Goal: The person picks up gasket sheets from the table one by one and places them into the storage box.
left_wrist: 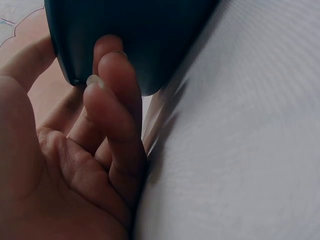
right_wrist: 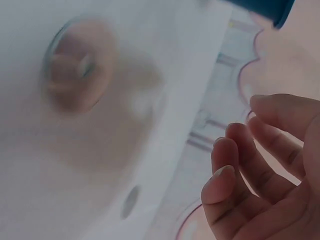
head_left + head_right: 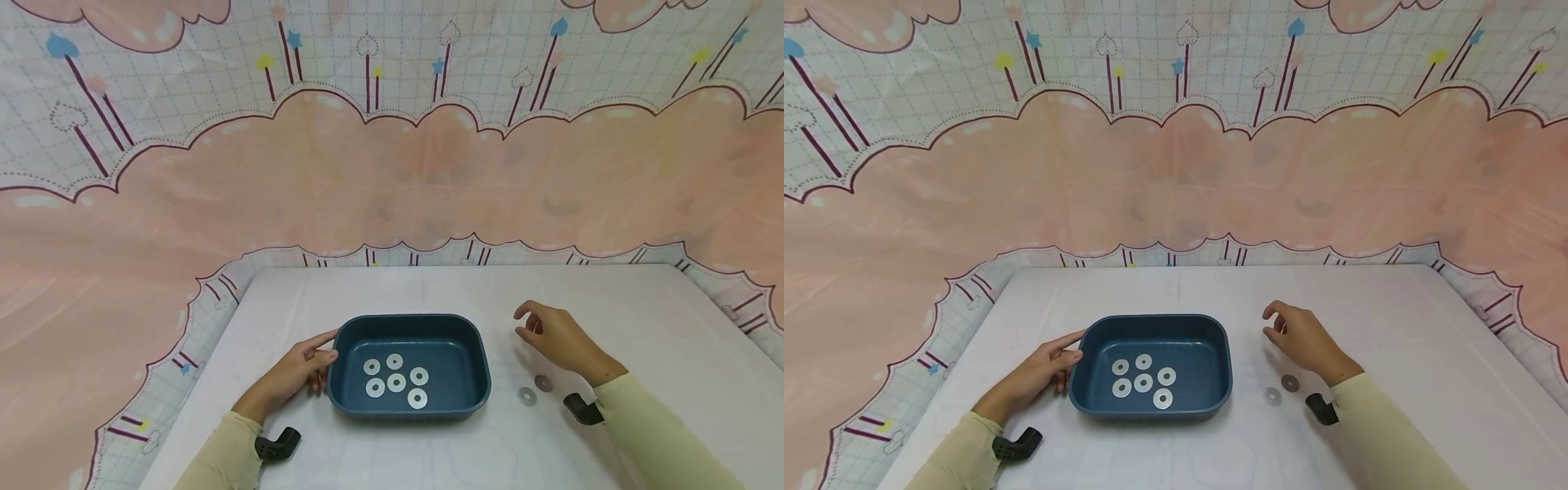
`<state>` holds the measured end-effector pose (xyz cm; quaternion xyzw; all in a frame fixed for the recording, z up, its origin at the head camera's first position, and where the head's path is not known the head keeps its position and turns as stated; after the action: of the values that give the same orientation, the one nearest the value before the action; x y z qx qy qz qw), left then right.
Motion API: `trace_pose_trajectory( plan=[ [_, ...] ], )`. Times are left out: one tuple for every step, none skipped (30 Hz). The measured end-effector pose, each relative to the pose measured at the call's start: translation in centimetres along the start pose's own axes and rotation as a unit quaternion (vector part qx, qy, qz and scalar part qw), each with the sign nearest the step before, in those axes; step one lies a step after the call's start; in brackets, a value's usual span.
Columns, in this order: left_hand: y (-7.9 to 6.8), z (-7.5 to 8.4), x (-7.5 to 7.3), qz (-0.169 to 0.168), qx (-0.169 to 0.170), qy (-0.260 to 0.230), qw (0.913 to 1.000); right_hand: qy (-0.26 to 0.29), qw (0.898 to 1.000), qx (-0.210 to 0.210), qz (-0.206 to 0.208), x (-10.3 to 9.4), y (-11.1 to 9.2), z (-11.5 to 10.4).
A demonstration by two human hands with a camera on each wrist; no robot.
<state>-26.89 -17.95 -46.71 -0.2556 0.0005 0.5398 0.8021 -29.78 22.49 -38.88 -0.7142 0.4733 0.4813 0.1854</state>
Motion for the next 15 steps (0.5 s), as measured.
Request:
trace_pose_trajectory(
  plan=[
    [0.0,0.0,0.0,0.000,0.001,0.000,1.0000,0.002,1.000,0.011,-0.001,0.0,-0.2,0.6],
    [0.0,0.0,0.0,-0.001,0.002,-0.001,1.0000,0.002,1.000,0.019,-0.001,0.0,-0.4,1.2],
    [0.0,0.0,0.1,-0.002,0.003,-0.001,1.0000,0.003,1.000,0.026,0.000,-0.1,-0.5,1.7],
    [0.0,0.1,0.1,-0.003,0.006,0.000,1.0000,0.004,1.000,0.031,0.001,-0.1,-0.7,2.2],
    [0.0,0.1,0.1,-0.004,0.007,0.000,1.0000,0.004,0.999,0.036,0.003,-0.2,-0.8,2.7],
    [0.0,0.0,0.1,-0.004,0.006,-0.001,1.0000,0.006,0.999,0.040,0.005,-0.2,-0.9,3.2],
    [0.0,-0.1,0.1,-0.003,0.004,-0.002,1.0000,0.008,0.999,0.045,0.008,-0.2,-1.0,3.7],
    [0.1,-0.1,0.1,-0.003,0.002,-0.002,1.0000,0.010,0.999,0.050,0.009,-0.3,-1.2,4.1],
    [0.1,-0.2,0.0,-0.003,0.001,-0.002,1.0000,0.012,0.998,0.055,0.011,-0.3,-1.3,4.5],
    [0.1,-0.3,0.0,-0.002,-0.001,-0.004,1.0000,0.015,0.998,0.059,0.012,-0.4,-1.4,4.9],
    [0.1,-0.3,0.0,-0.003,0.000,-0.003,1.0000,0.018,0.998,0.064,0.013,-0.4,-1.5,5.3],
    [0.1,-0.3,0.0,-0.003,0.001,-0.003,1.0000,0.021,0.997,0.070,0.012,-0.4,-1.6,5.6],
    [0.1,-0.3,-0.1,-0.004,0.002,-0.003,1.0000,0.024,0.997,0.076,0.012,-0.5,-1.7,5.9],
    [0.1,-0.3,-0.1,-0.005,0.002,-0.002,1.0000,0.026,0.996,0.081,0.011,-0.5,-1.8,6.1],
    [0.1,-0.3,-0.1,-0.007,0.004,-0.002,1.0000,0.028,0.996,0.086,0.009,-0.5,-1.8,6.3]
  ],
)
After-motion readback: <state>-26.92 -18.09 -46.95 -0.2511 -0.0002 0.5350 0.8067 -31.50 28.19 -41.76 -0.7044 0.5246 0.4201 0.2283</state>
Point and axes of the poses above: each hand's wrist, its own y-axis towards the middle knuckle, its own x-axis out of the palm, z = x × y, the point moved 9 cm from there along y, towards the middle knuckle, and after that the axes turned 15 degrees about -x, right-handed, at the moved point
